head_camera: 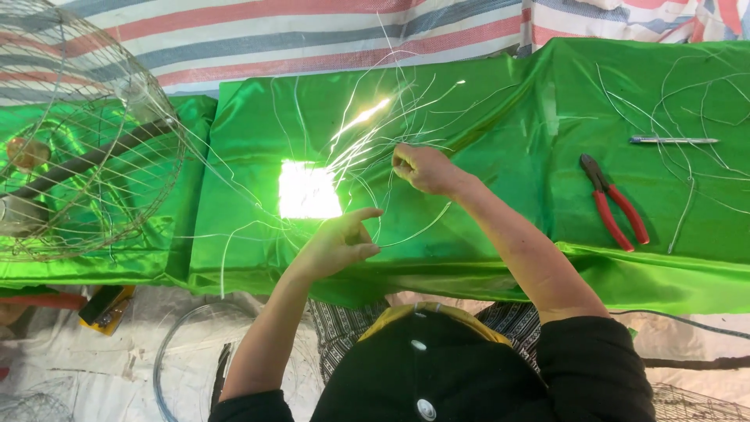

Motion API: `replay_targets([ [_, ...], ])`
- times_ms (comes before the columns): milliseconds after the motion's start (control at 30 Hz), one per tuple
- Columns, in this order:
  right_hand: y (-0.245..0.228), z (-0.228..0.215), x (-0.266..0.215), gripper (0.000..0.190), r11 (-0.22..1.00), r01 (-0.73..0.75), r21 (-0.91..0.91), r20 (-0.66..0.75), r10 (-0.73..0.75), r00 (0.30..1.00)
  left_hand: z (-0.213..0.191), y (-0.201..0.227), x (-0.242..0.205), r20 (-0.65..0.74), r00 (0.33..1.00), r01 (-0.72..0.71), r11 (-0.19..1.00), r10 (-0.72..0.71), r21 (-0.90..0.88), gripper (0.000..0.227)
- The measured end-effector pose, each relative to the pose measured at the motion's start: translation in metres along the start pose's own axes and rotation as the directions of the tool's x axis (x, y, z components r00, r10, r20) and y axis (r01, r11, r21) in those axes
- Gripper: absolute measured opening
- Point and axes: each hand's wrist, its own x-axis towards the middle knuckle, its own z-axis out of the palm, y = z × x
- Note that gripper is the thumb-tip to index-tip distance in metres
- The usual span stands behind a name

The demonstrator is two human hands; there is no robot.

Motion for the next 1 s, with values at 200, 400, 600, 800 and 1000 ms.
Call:
replay_targets([
  [200, 0.002, 0.019, -0.004, 0.030, 0.982, -0.056, 0.180, 0.035, 0.050, 0.998, -0.008, -0.004, -0.005, -0.014, 1.000, 0.020, 1.000, -0.020, -0.018, 0.067],
  [400, 0.027, 0.046, 0.019, 0.028, 0.847, 0.050, 0.530, -0.168, 0.047, 0.985, -0.010, -0.010, -0.005, -0.042, 0.998, -0.040, 0.998, 0.038, -0.058, 0.069],
  [600, 0.018, 0.061, 0.013, 0.028, 0.742, 0.194, 0.642, -0.354, 0.062, 0.933, -0.009, -0.014, -0.008, -0.048, 0.997, -0.064, 0.995, 0.060, -0.083, 0.067],
  [800, 0.005, 0.041, -0.008, 0.050, 0.710, 0.285, 0.644, -0.358, -0.050, 0.933, -0.009, -0.010, -0.006, -0.059, 0.998, 0.017, 0.999, -0.019, -0.041, 0.058],
  [1000, 0.029, 0.055, -0.001, 0.053, 0.657, 0.356, 0.665, -0.419, -0.067, 0.906, -0.012, -0.016, -0.005, -0.055, 0.994, 0.090, 0.996, -0.090, -0.012, 0.047],
])
